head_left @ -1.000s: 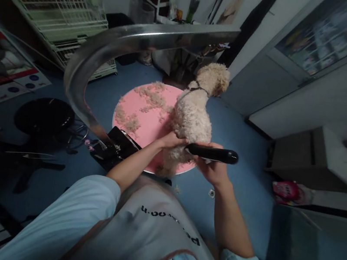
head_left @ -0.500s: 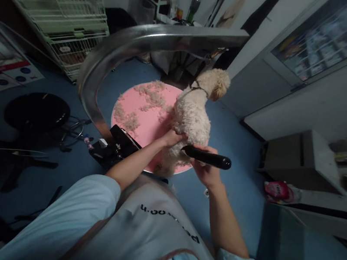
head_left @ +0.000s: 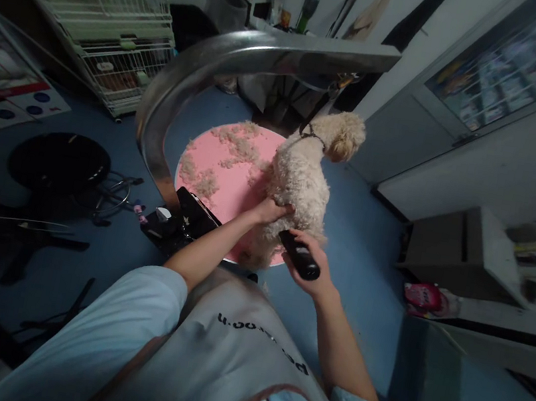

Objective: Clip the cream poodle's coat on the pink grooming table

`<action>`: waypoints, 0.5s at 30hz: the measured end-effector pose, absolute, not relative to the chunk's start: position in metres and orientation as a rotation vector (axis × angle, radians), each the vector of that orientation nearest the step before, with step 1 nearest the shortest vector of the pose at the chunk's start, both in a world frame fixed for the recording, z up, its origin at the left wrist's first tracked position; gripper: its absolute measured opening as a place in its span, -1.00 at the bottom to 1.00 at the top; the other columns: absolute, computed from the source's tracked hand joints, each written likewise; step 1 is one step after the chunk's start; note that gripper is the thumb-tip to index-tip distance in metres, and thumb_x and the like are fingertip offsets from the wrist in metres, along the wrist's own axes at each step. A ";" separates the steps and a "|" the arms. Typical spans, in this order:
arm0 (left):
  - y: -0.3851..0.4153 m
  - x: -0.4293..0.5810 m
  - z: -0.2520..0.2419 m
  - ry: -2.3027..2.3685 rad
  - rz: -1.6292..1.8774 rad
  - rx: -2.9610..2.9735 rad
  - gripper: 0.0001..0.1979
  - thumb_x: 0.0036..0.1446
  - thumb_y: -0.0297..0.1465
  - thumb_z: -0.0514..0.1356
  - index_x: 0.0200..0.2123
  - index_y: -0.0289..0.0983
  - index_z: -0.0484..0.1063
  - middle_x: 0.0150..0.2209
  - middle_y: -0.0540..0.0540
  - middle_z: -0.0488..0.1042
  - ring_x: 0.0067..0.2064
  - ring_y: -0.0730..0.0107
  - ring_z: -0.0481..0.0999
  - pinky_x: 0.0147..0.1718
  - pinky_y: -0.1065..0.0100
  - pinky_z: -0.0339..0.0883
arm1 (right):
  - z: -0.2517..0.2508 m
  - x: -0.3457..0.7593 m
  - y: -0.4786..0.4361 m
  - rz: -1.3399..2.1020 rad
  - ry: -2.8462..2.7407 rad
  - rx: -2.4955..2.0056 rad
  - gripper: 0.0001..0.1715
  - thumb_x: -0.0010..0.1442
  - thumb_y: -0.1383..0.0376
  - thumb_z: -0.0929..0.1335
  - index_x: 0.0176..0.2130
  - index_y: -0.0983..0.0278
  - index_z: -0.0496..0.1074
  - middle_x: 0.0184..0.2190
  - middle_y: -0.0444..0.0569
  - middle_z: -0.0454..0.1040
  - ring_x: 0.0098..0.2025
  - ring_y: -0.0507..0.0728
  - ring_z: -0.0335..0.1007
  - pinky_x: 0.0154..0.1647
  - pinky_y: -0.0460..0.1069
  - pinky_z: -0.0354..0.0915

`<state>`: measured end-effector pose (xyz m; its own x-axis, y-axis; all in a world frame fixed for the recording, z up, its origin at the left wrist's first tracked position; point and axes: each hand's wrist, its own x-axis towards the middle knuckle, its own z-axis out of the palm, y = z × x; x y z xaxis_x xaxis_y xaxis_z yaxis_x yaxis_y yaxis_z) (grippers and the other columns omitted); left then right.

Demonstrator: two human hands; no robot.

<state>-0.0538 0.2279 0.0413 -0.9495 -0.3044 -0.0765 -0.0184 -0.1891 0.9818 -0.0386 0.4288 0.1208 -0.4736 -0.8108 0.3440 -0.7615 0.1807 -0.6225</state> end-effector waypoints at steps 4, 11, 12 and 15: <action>0.229 -0.054 0.043 -1.891 -2.290 0.411 -0.36 -0.08 -0.14 0.36 0.01 -0.44 0.47 0.02 -0.29 0.52 0.11 -0.04 0.45 0.17 0.08 0.26 | 0.125 -0.033 0.438 -0.970 2.290 -1.628 -0.58 0.12 0.30 0.41 -0.02 0.13 0.31 0.11 0.10 0.45 0.09 0.23 0.46 0.04 0.15 0.42; 0.232 -0.056 0.045 -1.944 -2.224 0.410 -0.36 -0.02 -0.08 0.31 0.01 -0.45 0.47 0.02 -0.29 0.52 0.13 0.01 0.45 0.19 0.13 0.23 | 0.099 -0.029 0.424 -1.432 2.605 -1.389 -0.53 0.15 0.23 0.41 0.04 0.19 0.28 -0.01 0.14 0.47 -0.01 0.22 0.49 0.00 0.19 0.43; 0.232 -0.056 0.046 -1.945 -2.206 0.405 -0.36 -0.01 -0.09 0.31 0.03 -0.44 0.46 0.04 -0.28 0.51 0.15 0.04 0.43 0.20 0.15 0.22 | 0.087 -0.026 0.422 -1.373 2.624 -1.372 -0.55 0.16 0.21 0.40 0.03 0.20 0.30 -0.03 0.14 0.48 -0.04 0.22 0.49 -0.04 0.18 0.44; 0.232 -0.057 0.046 -1.964 -2.185 0.404 -0.36 0.04 -0.12 0.29 0.10 -0.40 0.42 0.11 -0.26 0.47 0.20 0.08 0.38 0.22 0.17 0.18 | 0.061 -0.015 0.425 -1.234 2.590 -1.430 -0.57 0.16 0.20 0.39 0.02 0.20 0.33 -0.11 0.08 0.53 -0.09 0.22 0.51 -0.06 0.19 0.44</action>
